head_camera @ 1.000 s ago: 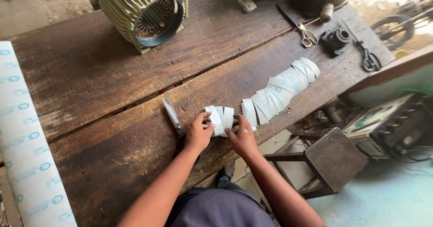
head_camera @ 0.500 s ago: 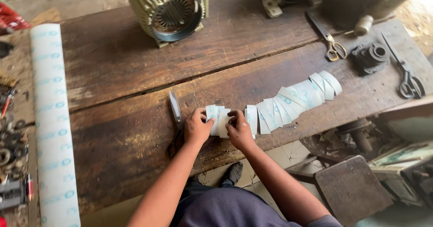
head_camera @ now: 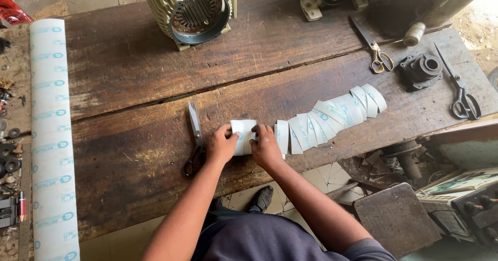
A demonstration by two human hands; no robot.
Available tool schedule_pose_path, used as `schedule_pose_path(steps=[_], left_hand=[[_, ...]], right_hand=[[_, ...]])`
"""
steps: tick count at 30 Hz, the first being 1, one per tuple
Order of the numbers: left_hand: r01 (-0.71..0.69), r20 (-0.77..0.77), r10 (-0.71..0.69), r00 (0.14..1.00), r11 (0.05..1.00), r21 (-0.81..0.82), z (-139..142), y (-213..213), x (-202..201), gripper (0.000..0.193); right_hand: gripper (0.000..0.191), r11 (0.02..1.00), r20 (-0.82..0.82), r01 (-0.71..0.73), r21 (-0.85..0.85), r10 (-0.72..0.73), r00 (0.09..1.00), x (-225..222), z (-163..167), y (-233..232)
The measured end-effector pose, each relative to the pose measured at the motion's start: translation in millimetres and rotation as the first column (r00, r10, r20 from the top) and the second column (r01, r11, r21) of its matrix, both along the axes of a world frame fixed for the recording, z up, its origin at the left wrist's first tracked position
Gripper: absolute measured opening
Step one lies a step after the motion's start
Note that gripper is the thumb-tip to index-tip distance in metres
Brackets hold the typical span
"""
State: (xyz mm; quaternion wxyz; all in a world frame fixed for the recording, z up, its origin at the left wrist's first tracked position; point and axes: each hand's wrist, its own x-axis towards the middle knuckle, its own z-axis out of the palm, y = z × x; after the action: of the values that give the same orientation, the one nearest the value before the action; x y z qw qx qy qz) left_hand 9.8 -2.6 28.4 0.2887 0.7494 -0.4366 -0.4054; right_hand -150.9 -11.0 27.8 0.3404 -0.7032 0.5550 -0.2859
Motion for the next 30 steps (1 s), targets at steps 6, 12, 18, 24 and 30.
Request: schedule_pose_path(steps=[6, 12, 18, 24, 30], left_hand=[[-0.007, -0.049, 0.008, 0.999, 1.000, 0.021, -3, -5, -9, 0.030], [-0.141, -0.406, 0.138, 0.904, 0.990, 0.022, -6, -6, -3, 0.027], [-0.177, -0.485, 0.152, 0.861, 0.984, -0.006, -11, -4, -2, 0.024], [-0.159, -0.722, 0.128, 0.680, 0.987, 0.026, -8, 3, 2, 0.023], [-0.143, -0.762, 0.302, 0.573, 0.952, 0.270, -8, 10, 2, 0.040]], right_hand=[[0.034, 0.994, 0.065, 0.012, 0.109, -0.019, 0.998, -2, 8, -5], [0.030, 0.934, 0.290, -0.027, 0.357, -0.084, 0.953, -12, 15, -9], [0.029, 0.863, 0.511, -0.145, 0.484, -0.145, 0.847, -10, 8, -20], [0.031, 0.864, 0.508, -0.167, 0.475, -0.114, 0.854, -3, 6, -21], [0.029, 0.856, 0.556, -0.282, 0.433, -0.007, 0.831, -5, 9, -21]])
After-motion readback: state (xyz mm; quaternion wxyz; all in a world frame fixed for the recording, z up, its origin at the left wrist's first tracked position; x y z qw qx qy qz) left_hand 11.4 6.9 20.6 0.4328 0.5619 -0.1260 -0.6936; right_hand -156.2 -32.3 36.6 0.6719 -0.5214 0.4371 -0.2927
